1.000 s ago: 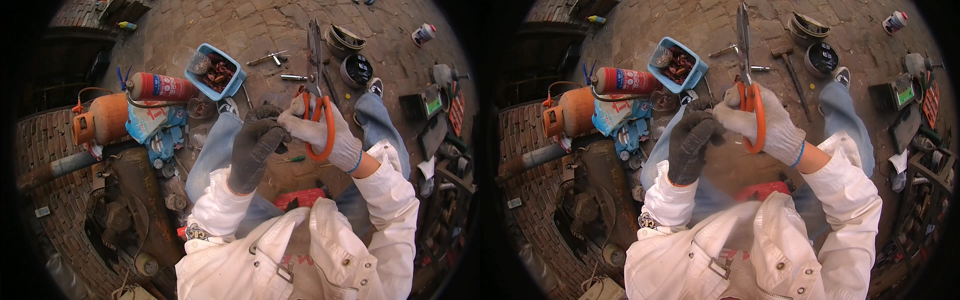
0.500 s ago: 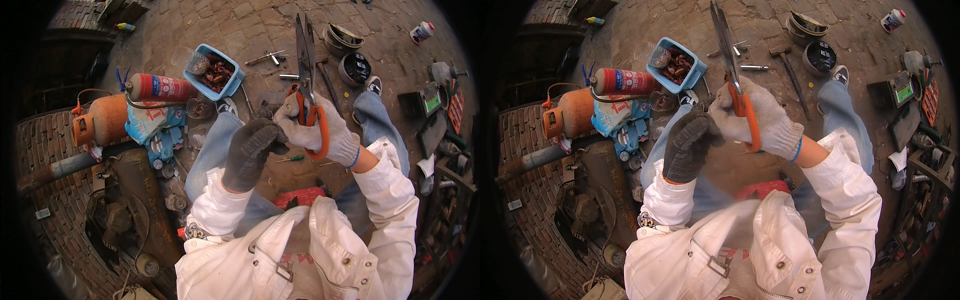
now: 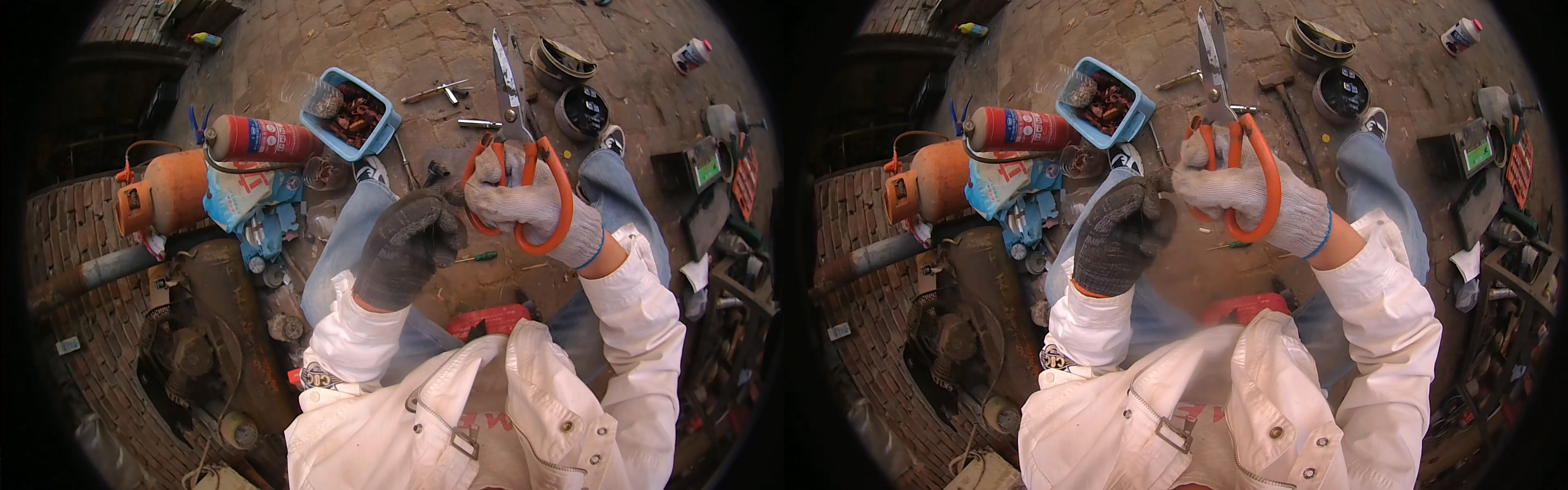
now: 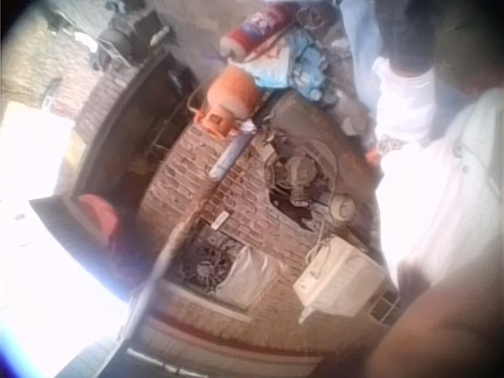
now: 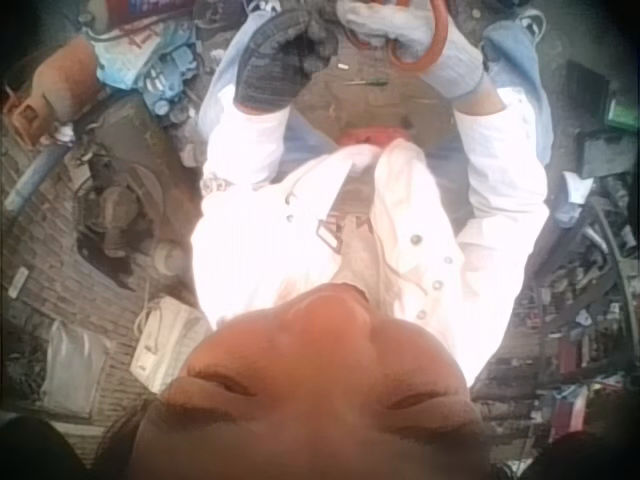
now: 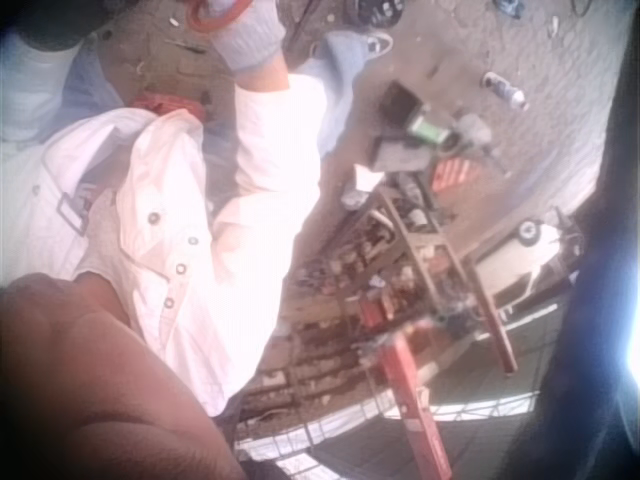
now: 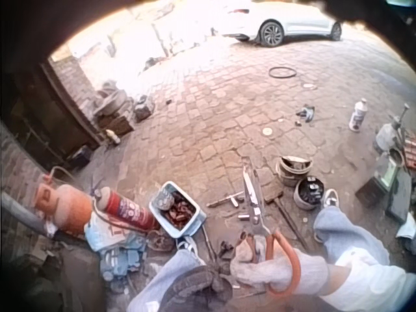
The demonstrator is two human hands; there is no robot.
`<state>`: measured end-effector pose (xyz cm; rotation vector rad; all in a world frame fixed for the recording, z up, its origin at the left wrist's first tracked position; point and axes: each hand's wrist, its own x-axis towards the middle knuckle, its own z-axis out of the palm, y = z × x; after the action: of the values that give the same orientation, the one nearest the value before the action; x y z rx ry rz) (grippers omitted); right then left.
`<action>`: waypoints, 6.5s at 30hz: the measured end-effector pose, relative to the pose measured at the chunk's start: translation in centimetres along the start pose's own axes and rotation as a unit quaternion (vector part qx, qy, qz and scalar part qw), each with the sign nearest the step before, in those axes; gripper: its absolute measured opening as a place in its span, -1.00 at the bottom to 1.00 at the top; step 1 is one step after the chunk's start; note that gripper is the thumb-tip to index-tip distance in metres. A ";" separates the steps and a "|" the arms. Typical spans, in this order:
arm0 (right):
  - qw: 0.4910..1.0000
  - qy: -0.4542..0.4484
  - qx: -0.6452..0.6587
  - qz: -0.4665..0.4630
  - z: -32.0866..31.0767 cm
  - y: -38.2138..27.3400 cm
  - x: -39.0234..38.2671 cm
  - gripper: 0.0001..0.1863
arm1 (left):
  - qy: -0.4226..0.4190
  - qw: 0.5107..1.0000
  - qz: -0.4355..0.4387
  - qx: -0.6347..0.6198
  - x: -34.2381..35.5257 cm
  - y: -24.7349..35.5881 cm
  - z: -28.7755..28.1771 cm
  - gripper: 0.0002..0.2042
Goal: The person uses orange-handled tin snips to cut a small metal piece while sitting on the ground. They repeatedly reposition the metal and snips to make successive cuts.
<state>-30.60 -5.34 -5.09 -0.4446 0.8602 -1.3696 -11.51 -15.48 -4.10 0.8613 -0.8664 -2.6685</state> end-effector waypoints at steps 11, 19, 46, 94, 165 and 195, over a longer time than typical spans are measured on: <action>0.996 -0.076 -0.022 0.038 -0.3 -0.6 -0.3 -0.79 | 0.080 0.994 0.070 -0.028 -0.6 -0.5 0.8 -0.78; 0.997 -0.082 0.002 0.008 -0.3 -0.7 -0.2 -0.80 | 0.038 0.949 0.183 0.253 -0.5 -0.5 1.5 -0.75; 0.997 -0.007 -0.063 -0.051 0.0 -0.2 -0.2 -0.81 | -0.060 0.990 0.011 0.126 -0.7 0.3 0.9 -0.63; 0.611 0.119 -0.743 -0.246 0.3 -2.0 -1.2 -0.50 | 0.092 0.978 0.125 0.138 -1.7 0.1 -0.4 -0.54; 0.735 -0.056 -0.665 -0.119 -0.7 -1.2 -1.4 -0.59 | 0.039 0.995 0.088 -0.036 -2.4 0.2 -2.3 -0.68; 0.714 0.090 -0.686 -0.110 0.7 -0.3 -1.4 -0.57 | 0.145 0.924 0.301 0.186 -0.8 0.3 0.4 -0.80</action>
<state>-30.18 -4.20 -4.07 -1.6052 1.9890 -0.7202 -11.05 -15.24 -3.31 0.8569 -1.3227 -1.8287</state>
